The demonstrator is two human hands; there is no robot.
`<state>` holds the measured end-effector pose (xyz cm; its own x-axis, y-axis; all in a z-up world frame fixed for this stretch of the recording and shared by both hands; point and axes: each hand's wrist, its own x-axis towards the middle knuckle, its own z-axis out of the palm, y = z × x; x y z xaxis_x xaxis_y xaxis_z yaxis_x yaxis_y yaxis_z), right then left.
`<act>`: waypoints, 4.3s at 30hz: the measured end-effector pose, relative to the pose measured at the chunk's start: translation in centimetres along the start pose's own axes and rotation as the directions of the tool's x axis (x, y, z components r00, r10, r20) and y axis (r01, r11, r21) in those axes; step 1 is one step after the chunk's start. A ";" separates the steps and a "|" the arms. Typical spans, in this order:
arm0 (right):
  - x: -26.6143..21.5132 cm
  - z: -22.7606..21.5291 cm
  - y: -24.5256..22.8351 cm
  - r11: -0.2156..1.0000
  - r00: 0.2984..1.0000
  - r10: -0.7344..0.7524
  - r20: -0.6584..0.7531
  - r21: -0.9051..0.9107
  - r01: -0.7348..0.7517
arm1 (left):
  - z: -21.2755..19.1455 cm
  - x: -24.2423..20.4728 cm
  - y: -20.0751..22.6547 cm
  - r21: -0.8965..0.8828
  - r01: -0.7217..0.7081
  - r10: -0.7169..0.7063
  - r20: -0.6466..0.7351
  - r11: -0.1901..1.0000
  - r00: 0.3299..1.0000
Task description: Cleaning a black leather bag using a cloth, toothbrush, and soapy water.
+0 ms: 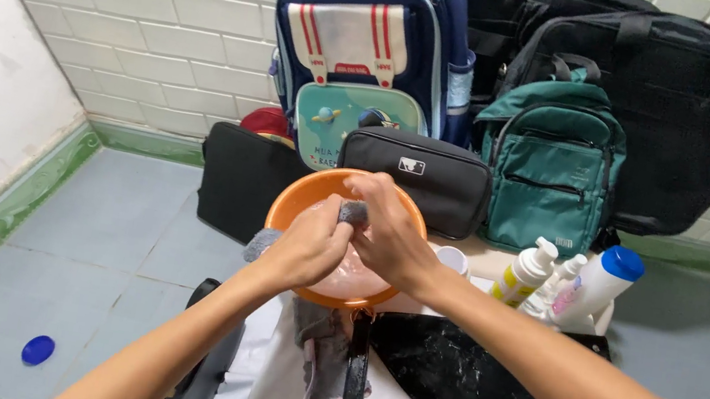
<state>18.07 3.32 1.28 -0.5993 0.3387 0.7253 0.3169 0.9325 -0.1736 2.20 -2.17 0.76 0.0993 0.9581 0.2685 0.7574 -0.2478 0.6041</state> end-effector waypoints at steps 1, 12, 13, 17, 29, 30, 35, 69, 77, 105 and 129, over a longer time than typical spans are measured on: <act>-0.2 -0.4 -0.5 0.995 0.989 -0.062 -0.137 0.068 0.071 | -1.0 0.0 0.5 -0.160 0.169 -0.154 0.100 0.973 0.983; -1.7 -1.5 1.7 0.868 0.854 -0.475 -0.214 -0.275 0.414 | -4.9 -3.0 6.2 -0.616 0.570 0.129 0.732 0.543 0.668; -1.0 -1.6 2.4 0.847 0.850 -0.497 -0.175 -0.309 0.432 | -5.1 -3.2 5.8 -0.670 0.452 0.157 0.644 0.589 0.749; -0.7 0.9 5.0 0.793 0.858 -0.513 -0.008 -0.387 0.471 | -1.5 -1.9 2.3 0.022 -0.154 0.143 0.264 0.988 0.954; 1.9 -2.4 -0.6 0.197 0.450 0.493 0.745 0.409 -0.891 | 0.0 0.8 -3.4 0.885 -0.286 0.787 -0.132 0.367 0.602; 2.3 -3.1 -0.9 0.198 0.452 0.488 0.747 0.409 -0.891 | -0.6 0.3 -3.1 0.887 -0.282 0.785 -0.133 0.367 0.606; 3.5 -6.3 -5.7 0.811 0.787 0.473 -0.396 0.545 -0.212 | -1.4 -1.6 -2.4 0.734 0.041 0.521 -0.519 0.678 0.678; -29.1 -17.1 -15.6 0.401 0.609 0.781 0.141 0.634 -0.661 | 20.1 -20.4 16.3 -0.727 0.205 -0.140 0.151 0.655 0.979; -32.8 -15.3 -14.6 0.249 0.510 0.855 0.095 0.788 -0.564 | 20.3 -20.8 17.1 -0.847 0.267 -0.282 0.145 0.460 0.948; -29.1 -18.9 -12.6 0.116 0.085 0.992 -0.096 0.956 -0.268 | 19.1 -23.1 20.8 -0.762 0.214 -0.228 0.089 0.611 0.970; -27.0 -10.7 -19.0 0.831 0.827 0.503 0.250 0.124 -0.542 | 19.0 -27.1 14.9 -0.580 0.276 -0.470 -0.213 0.766 0.857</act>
<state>36.11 -24.95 -7.90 -0.5206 0.7805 0.3462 0.4972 0.6068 -0.6202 23.02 -29.13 -11.75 -0.4078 0.9069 0.1059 0.2333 -0.0086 0.9724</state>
